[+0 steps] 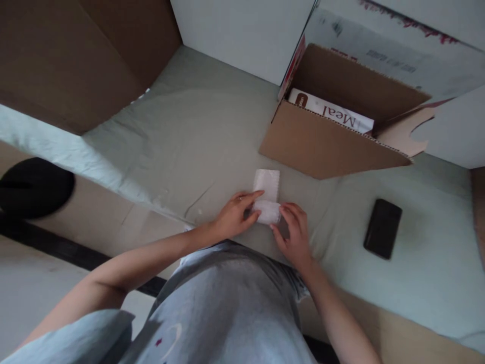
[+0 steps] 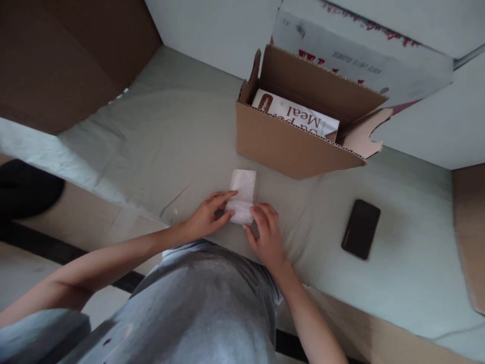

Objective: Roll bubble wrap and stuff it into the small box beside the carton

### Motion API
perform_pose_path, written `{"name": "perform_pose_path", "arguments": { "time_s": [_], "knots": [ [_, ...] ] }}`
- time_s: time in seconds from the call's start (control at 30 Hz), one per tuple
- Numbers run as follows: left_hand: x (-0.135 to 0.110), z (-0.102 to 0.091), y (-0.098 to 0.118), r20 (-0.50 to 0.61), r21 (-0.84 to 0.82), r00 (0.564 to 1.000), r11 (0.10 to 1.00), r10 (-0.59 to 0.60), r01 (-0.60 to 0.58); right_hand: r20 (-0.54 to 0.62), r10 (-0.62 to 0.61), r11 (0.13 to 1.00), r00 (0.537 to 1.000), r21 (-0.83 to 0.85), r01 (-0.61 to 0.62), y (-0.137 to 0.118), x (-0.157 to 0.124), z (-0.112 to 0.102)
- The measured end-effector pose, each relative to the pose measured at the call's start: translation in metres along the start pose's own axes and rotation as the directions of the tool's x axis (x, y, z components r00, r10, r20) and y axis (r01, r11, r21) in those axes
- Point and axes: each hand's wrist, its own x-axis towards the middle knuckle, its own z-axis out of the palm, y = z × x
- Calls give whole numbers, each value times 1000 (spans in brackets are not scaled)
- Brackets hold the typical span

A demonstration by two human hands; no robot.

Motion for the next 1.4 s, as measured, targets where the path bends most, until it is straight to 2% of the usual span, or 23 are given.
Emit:
{"name": "perform_pose_path", "arguments": {
  "time_s": [0.07, 0.13, 0.23, 0.33, 0.4, 0.47, 0.5, 0.57, 0.63, 0.7, 0.8, 0.87, 0.93, 1.0, 1.07, 1.13, 1.2, 1.27, 1.33, 1.4],
  "knots": [
    [4, 0, 2, -9, -13, 997, 997, -78, 78, 46, -110, 989, 993, -98, 114, 0, 0, -1],
    [8, 1, 4, -1, -16, 994, 994, -106, 106, 153, -157, 970, 976, -163, 181, 0, 2, 1],
    [15, 1, 6, 20, -3, 993, 993, -118, 118, 278, -139, 961, 951, -192, 197, 2, 8, 5],
    [19, -5, 7, 17, -9, 994, 994, -110, 110, 314, -147, 969, 938, -147, 201, 6, 18, 6],
    [17, -11, 5, -38, 3, 998, 999, -40, 41, 312, -165, 974, 936, -98, 204, 7, 25, 1],
    [14, -18, 2, -52, 72, 994, 993, 95, -91, 309, -177, 979, 934, -41, 199, 8, 30, -7],
    [12, -20, 0, -7, 111, 985, 979, 173, -171, 307, -183, 981, 934, -7, 195, 9, 32, -11],
    [9, -21, -4, 152, 143, 948, 943, 279, -301, 302, -183, 983, 936, 72, 168, 10, 33, -17],
    [7, -19, -5, 267, 125, 917, 932, 298, -339, 292, -128, 985, 948, 148, 88, 11, 34, -19],
    [8, -13, -4, 250, 111, 936, 953, 248, -282, 275, -22, 980, 961, 197, -34, 12, 35, -17],
    [16, -4, -2, 75, 86, 990, 988, 120, -126, 151, 118, 970, 981, 195, -147, 14, 37, -12],
    [23, 1, -1, -13, 63, 999, 997, 45, -44, 23, 112, 987, 993, 113, -113, 16, 39, -9],
    [29, 4, -1, -50, 49, 999, 999, -9, 11, -30, 3, 1000, 1000, -11, -4, 17, 41, -7],
    [35, 6, 0, -68, 41, 996, 998, -52, 55, 39, -114, 988, 993, -98, 118, 19, 42, -5],
    [39, 4, 1, -62, 42, 995, 996, -76, 79, 132, -151, 979, 980, -117, 167, 21, 43, -3],
    [42, -2, 3, -46, 65, 997, 995, -66, 69, 175, -111, 986, 978, -104, 130, 23, 44, 0],
    [43, -13, 7, -86, 114, 994, 990, -68, 78, 170, -58, 994, 984, -82, 73, 27, 45, 2],
    [42, -25, 12, -132, 150, 978, 972, -161, 180, 161, -21, 998, 987, -49, 29, 29, 45, 3],
    [39, -32, 18, -63, 141, 946, 935, -319, 325, 153, 12, 1000, 988, -9, -11, 30, 46, 4],
    [34, -31, 24, 65, 95, 912, 912, -406, 399, 127, 59, 997, 990, 34, -64, 30, 45, 5]
  ]
}}
